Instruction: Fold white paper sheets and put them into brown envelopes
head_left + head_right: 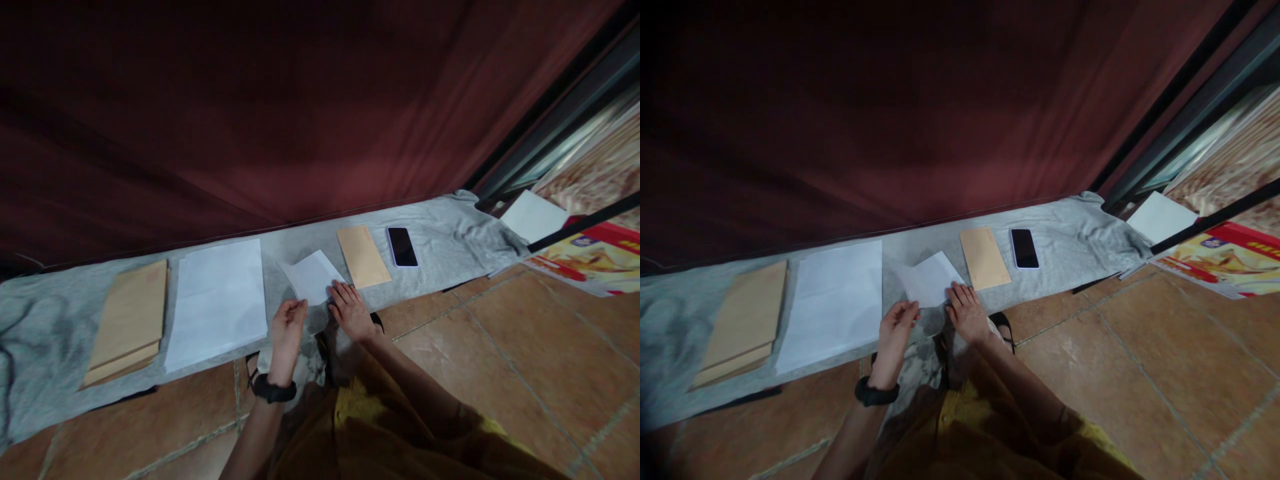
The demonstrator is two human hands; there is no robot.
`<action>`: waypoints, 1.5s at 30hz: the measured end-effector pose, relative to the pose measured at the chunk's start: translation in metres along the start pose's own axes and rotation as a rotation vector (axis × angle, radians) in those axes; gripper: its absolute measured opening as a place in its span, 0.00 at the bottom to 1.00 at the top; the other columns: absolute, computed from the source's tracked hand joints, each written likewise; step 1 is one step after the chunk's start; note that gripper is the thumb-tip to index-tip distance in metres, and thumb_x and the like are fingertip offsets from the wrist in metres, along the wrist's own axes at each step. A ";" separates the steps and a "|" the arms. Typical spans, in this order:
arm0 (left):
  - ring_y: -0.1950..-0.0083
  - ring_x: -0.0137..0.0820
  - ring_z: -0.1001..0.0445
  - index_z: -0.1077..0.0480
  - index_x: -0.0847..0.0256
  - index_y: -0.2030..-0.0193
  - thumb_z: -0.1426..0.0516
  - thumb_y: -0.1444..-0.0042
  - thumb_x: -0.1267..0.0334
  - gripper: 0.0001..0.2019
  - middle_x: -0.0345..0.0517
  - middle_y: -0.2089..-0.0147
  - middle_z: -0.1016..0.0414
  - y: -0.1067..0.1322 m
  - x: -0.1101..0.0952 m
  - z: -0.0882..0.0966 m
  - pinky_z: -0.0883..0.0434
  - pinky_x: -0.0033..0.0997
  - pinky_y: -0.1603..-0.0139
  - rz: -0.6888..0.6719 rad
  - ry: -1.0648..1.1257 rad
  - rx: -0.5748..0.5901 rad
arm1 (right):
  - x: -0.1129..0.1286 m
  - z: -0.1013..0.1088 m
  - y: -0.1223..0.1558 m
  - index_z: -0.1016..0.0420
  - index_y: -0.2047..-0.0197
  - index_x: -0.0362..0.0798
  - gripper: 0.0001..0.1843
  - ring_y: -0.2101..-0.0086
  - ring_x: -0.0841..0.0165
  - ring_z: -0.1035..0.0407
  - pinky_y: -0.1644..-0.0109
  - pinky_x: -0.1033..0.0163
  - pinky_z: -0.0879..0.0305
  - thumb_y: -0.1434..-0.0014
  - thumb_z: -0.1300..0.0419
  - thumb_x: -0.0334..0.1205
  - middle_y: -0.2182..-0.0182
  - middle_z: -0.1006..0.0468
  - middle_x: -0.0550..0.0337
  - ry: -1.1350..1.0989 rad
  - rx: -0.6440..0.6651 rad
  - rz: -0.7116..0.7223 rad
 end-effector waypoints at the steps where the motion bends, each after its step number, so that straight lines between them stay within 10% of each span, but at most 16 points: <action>1: 0.67 0.31 0.26 0.28 0.60 0.64 0.39 0.48 0.45 0.18 0.41 0.69 0.24 0.001 -0.004 -0.005 0.30 0.31 0.64 -0.022 -0.020 0.021 | 0.000 0.001 0.000 0.38 0.30 0.44 0.26 0.31 0.57 0.47 0.29 0.45 0.48 0.28 0.51 0.42 0.31 0.38 0.48 -0.003 0.005 0.001; 11: 0.41 0.36 0.29 0.29 0.58 0.50 0.49 0.33 0.54 0.14 0.52 0.45 0.26 0.007 0.000 -0.039 0.32 0.43 0.35 -0.502 -0.461 0.154 | -0.001 0.001 0.003 0.34 0.33 0.42 0.25 0.32 0.55 0.45 0.29 0.44 0.46 0.28 0.50 0.42 0.32 0.37 0.46 0.000 0.027 0.010; 21: 0.39 0.43 0.30 0.30 0.60 0.44 0.48 0.37 0.68 0.16 0.56 0.40 0.27 -0.001 0.024 -0.043 0.31 0.49 0.36 -0.702 -0.806 0.142 | 0.001 0.005 0.011 0.33 0.34 0.41 0.25 0.33 0.54 0.43 0.29 0.44 0.46 0.29 0.50 0.41 0.35 0.32 0.44 -0.010 0.020 0.002; 30: 0.41 0.44 0.29 0.31 0.61 0.42 0.49 0.36 0.67 0.17 0.57 0.39 0.28 -0.002 0.024 -0.044 0.30 0.49 0.39 -0.753 -0.922 0.183 | 0.002 0.017 0.022 0.32 0.35 0.43 0.23 0.43 0.54 0.33 0.37 0.44 0.35 0.31 0.49 0.38 0.42 0.27 0.43 -0.135 -0.071 -0.062; 38: 0.43 0.45 0.29 0.28 0.61 0.46 0.50 0.35 0.65 0.14 0.56 0.42 0.26 -0.009 0.019 -0.043 0.30 0.51 0.39 -0.732 -0.909 0.236 | 0.008 0.008 0.019 0.40 0.29 0.43 0.28 0.32 0.53 0.47 0.30 0.43 0.47 0.29 0.51 0.43 0.30 0.40 0.46 -0.028 -0.019 0.003; 45: 0.37 0.44 0.33 0.33 0.60 0.41 0.46 0.38 0.65 0.18 0.56 0.40 0.29 -0.057 0.003 -0.030 0.35 0.48 0.33 -0.544 -0.647 0.075 | 0.003 -0.001 0.019 0.38 0.30 0.45 0.27 0.32 0.55 0.47 0.29 0.44 0.47 0.29 0.49 0.42 0.31 0.39 0.47 0.004 -0.019 -0.004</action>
Point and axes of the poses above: each hand's wrist, its own y-axis away from the middle knuckle, its own z-axis out of the back of the hand, x = y × z, the point moved 5 cm from there along -y, towards the middle knuckle
